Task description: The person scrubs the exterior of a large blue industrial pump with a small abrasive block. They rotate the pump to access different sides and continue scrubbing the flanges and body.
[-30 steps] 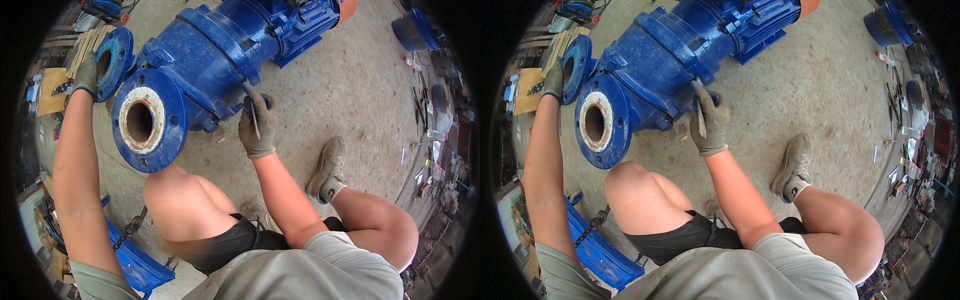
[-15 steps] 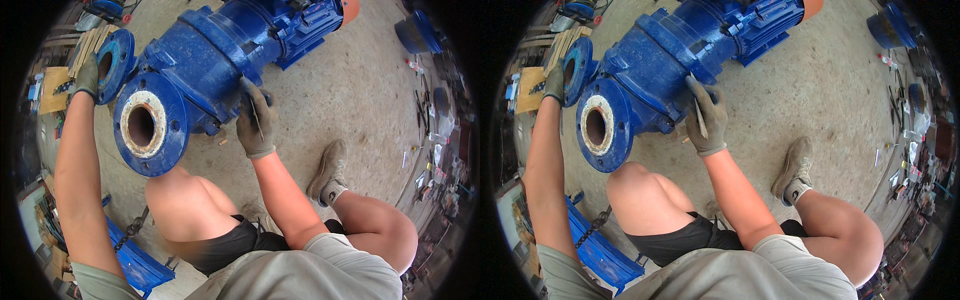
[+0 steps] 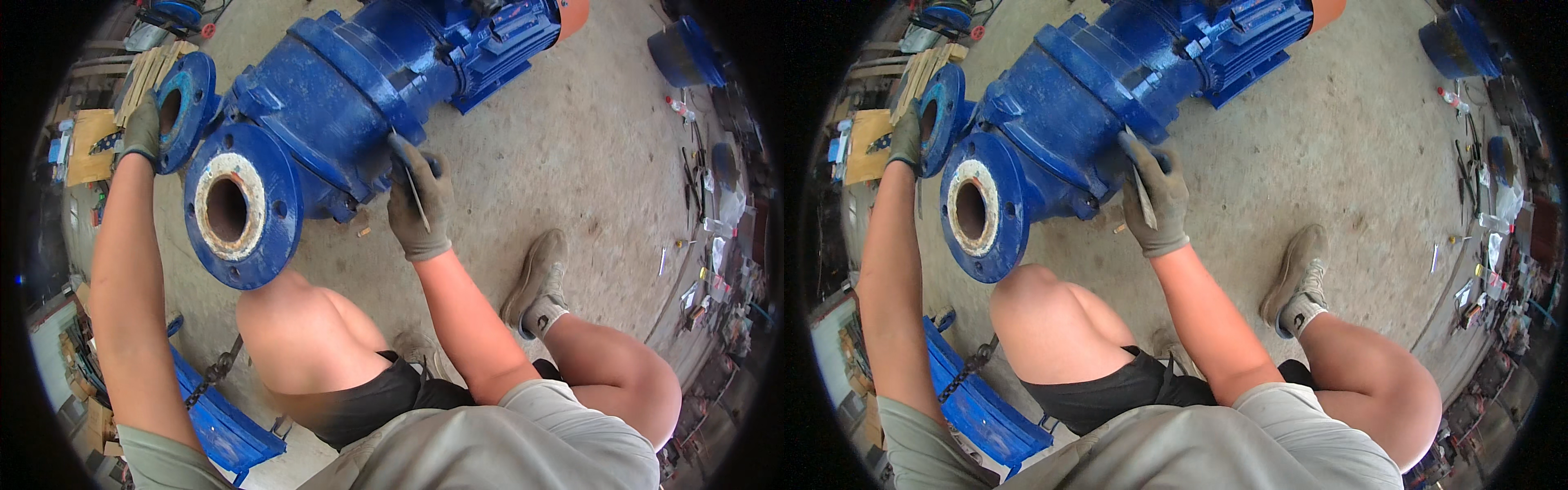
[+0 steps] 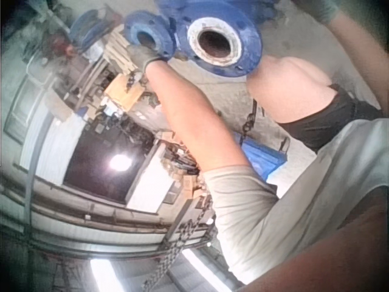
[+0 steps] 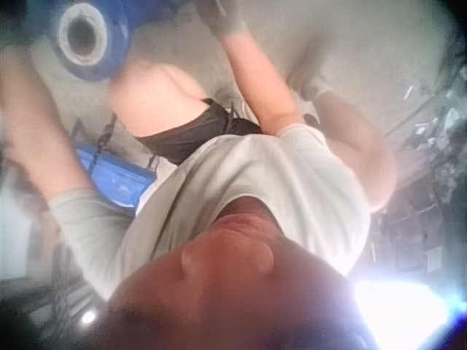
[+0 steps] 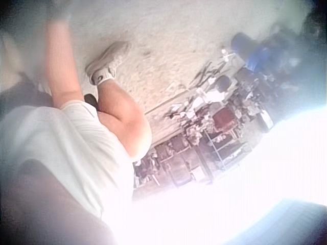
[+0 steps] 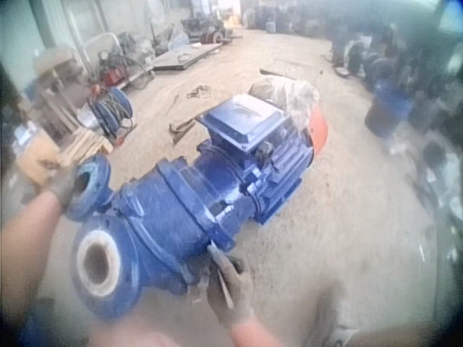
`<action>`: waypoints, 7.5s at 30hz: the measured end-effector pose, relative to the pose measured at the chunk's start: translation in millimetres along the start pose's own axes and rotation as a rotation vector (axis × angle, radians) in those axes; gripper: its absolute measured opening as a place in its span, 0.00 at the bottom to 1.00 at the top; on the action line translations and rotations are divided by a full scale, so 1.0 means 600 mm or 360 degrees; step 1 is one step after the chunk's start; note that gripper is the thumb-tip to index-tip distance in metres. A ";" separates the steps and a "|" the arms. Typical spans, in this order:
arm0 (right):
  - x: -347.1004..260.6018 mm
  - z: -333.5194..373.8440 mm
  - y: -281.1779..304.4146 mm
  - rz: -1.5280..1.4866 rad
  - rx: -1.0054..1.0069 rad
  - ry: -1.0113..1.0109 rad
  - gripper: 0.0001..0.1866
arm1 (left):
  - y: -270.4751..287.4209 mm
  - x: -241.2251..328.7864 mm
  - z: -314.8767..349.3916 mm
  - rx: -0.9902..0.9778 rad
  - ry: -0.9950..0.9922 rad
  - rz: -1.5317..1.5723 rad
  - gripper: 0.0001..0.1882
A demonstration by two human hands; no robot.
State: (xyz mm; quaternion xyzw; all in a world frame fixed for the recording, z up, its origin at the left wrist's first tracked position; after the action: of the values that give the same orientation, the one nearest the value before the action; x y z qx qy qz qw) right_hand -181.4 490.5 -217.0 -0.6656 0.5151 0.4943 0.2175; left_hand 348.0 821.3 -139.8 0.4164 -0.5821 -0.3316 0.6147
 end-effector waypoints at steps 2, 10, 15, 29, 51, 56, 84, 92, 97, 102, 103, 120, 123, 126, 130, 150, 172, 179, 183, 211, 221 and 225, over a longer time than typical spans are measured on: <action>-0.012 -0.008 0.008 -0.0103 0.0125 0.0096 0.24 | 0.011 0.018 0.004 0.0172 -0.0281 -0.0370 0.45; -0.003 0.028 -0.013 0.0178 0.0038 -0.0055 0.27 | 0.010 0.012 0.008 0.0116 -0.0170 -0.0052 0.43; -0.024 0.068 -0.022 0.0050 -0.0155 0.0192 0.29 | 0.005 0.015 0.014 0.0147 -0.0203 -0.0089 0.46; -0.049 -0.020 -0.007 -0.0197 -0.0173 0.0041 0.27 | 0.012 0.025 0.029 0.0173 -0.0211 -0.0336 0.46; -0.015 -0.092 -0.047 -0.0605 -0.0661 -0.0378 0.06 | 0.023 0.047 0.059 0.0188 -0.0356 -0.0441 0.45; -0.002 -0.099 -0.050 -0.0774 -0.0730 -0.0659 0.09 | 0.023 0.045 0.061 0.0187 -0.0295 -0.0313 0.46; -0.011 -0.111 -0.070 -0.0602 -0.0780 -0.0414 0.11 | 0.026 0.056 0.072 0.0240 -0.0411 -0.0546 0.42; 0.025 -0.050 -0.022 -0.0595 -0.0732 -0.0742 0.09 | 0.027 0.059 0.072 0.0217 -0.0392 -0.0510 0.44; 0.027 -0.032 0.003 -0.0581 -0.0874 -0.0912 0.10 | 0.018 0.035 0.048 0.0144 -0.0233 -0.0294 0.46; 0.003 -0.008 0.040 -0.0755 -0.0962 -0.0568 0.15 | 0.017 0.042 0.049 0.0212 -0.0403 -0.0442 0.44; -0.012 0.003 0.043 -0.0736 -0.1002 -0.0283 0.17 | 0.018 0.044 0.050 0.0228 -0.0417 -0.0442 0.44; -0.028 0.099 -0.002 -0.0660 -0.0817 0.0267 0.23 | 0.031 0.066 0.087 0.0190 -0.0291 -0.0281 0.45; -0.026 0.102 -0.007 -0.0670 -0.0885 0.0279 0.22 | 0.028 0.065 0.082 0.0173 -0.0202 -0.0307 0.44; -0.030 0.103 -0.005 -0.0694 -0.0880 0.0285 0.21 | 0.026 0.062 0.088 0.0163 -0.0096 -0.0201 0.42; -0.038 0.102 0.002 -0.0710 -0.0756 0.0331 0.20 | 0.029 0.089 0.112 0.0255 -0.0653 -0.0652 0.37; -0.035 0.109 0.001 -0.0667 -0.0821 0.0224 0.18 | 0.021 0.116 0.145 0.0285 -0.0655 -0.0874 0.25; -0.048 0.123 0.006 -0.0432 -0.0809 0.0090 0.17 | -0.009 0.098 0.104 0.0221 -0.0522 -0.0465 0.36; -0.070 0.117 0.007 -0.0365 -0.0719 0.0168 0.14 | -0.024 0.089 0.082 0.0204 -0.0754 -0.0616 0.36; -0.061 0.119 0.002 -0.0324 -0.0736 0.0136 0.13 | -0.026 0.077 0.064 0.0279 -0.0627 -0.0554 0.34; -0.044 0.091 -0.032 -0.0661 -0.0974 -0.0013 0.15 | -0.004 0.089 0.102 0.0226 -0.0407 -0.0540 0.41; -0.049 0.087 -0.024 -0.0591 -0.0931 0.0192 0.18 | -0.002 0.085 0.101 0.0160 -0.0362 -0.0445 0.41; -0.060 0.089 0.009 -0.0386 -0.0520 0.0036 0.20 | -0.003 0.074 0.085 0.0157 -0.0428 -0.0379 0.44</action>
State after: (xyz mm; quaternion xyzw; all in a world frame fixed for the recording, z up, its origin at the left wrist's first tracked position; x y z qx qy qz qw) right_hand -208.5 548.1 -206.2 -0.7547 0.3465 0.5340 0.1586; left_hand 302.1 774.3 -122.9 0.4639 -0.6212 -0.4258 0.4665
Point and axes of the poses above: each hand's wrist, its own z-axis away from the middle knuckle, its own y-axis out of the back of the hand, x = y × z, the point moved 6 cm from there along -z, towards the middle knuckle, and after that the axes turned 12 degrees about x, right-handed, at the moved point
